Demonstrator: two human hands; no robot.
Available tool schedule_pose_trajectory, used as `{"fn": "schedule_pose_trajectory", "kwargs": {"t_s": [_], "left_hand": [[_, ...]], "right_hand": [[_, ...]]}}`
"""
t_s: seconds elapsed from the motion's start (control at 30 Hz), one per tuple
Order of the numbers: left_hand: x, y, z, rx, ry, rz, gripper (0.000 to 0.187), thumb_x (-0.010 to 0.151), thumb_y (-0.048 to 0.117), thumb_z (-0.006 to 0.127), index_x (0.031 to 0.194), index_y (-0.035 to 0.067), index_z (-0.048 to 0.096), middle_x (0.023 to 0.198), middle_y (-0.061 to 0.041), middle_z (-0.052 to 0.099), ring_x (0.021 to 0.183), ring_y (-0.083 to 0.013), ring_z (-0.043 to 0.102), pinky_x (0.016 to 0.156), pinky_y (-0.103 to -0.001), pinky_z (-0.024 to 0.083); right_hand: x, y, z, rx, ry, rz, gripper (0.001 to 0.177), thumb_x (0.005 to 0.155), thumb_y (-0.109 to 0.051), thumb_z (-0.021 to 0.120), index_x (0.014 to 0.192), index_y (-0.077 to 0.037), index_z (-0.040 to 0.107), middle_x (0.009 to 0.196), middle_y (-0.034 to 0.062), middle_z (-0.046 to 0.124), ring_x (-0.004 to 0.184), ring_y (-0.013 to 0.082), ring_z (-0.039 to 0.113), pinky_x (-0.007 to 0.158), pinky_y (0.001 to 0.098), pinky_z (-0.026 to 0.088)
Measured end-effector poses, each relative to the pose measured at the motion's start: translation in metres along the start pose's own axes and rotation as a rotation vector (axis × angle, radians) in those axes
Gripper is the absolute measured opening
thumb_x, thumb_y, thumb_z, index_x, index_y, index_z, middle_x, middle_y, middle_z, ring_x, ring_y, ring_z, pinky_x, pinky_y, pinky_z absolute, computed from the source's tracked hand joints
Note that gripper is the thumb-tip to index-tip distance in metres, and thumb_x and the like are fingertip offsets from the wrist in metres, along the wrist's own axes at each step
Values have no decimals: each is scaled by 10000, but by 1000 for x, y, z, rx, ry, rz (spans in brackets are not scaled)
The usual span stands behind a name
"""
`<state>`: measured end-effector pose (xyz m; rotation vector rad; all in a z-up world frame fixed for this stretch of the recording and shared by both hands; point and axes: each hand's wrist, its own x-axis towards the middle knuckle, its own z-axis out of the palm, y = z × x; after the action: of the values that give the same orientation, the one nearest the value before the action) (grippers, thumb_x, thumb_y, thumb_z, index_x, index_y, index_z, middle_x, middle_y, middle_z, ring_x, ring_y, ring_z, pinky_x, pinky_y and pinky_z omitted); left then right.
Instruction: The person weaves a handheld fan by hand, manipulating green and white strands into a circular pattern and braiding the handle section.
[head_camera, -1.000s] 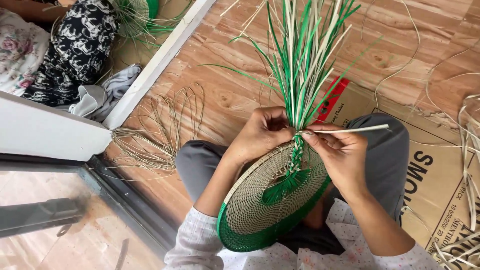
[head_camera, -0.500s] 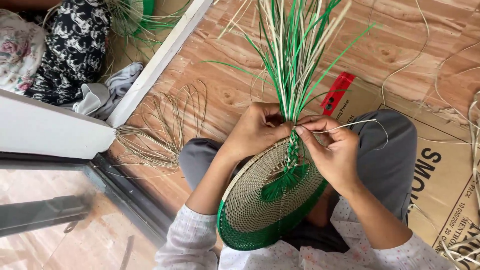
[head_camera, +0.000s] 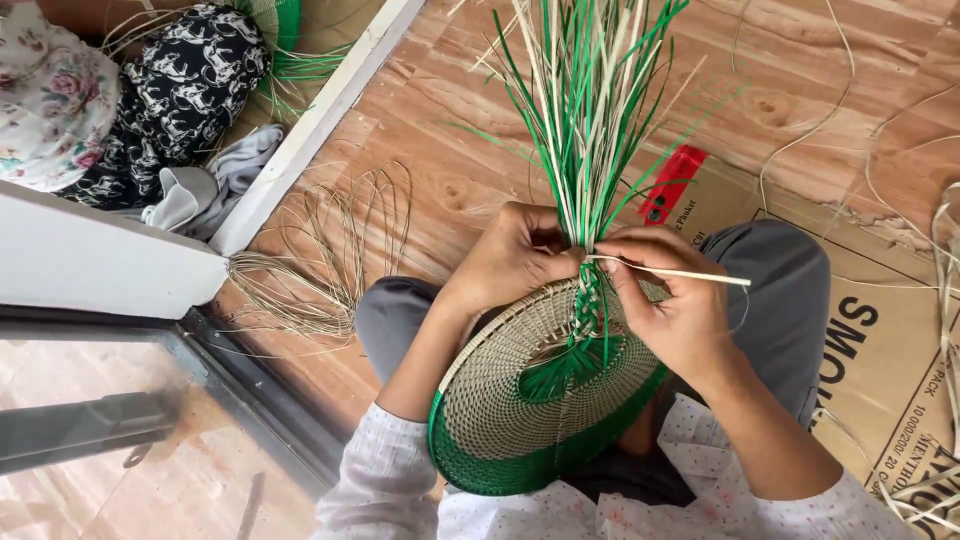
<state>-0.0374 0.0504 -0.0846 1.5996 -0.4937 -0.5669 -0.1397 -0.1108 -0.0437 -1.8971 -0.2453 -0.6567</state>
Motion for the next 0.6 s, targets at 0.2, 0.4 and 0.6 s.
{"fn": "schedule_pose_trajectory", "kwargs": {"t_s": [0.2,0.4,0.6], "left_hand": [[-2,12,6,-32,-17,-17,111,751,128,788,823,58,741,675,-5,639,698,-79,594,586,-231,552],[5,-1,9,-1,-3,-21,145,756,127,797,862,38,753,688,-43,661,694,-107,607,602,-261,566],[5,-5,6,30,6,-13,131,757,127,796,851,48,752,673,-42,658,685,-103,607,592,-263,565]], "right_hand": [[1,7,-4,79,36,104,96,893,108,742,975,60,748,833,187,705,765,186,686,625,315,590],[6,4,-6,53,42,241,122,861,96,789,968,54,749,803,178,712,722,186,693,578,256,566],[1,14,1,10,54,315,122,834,70,805,937,52,742,750,173,702,665,158,665,529,244,550]]}}
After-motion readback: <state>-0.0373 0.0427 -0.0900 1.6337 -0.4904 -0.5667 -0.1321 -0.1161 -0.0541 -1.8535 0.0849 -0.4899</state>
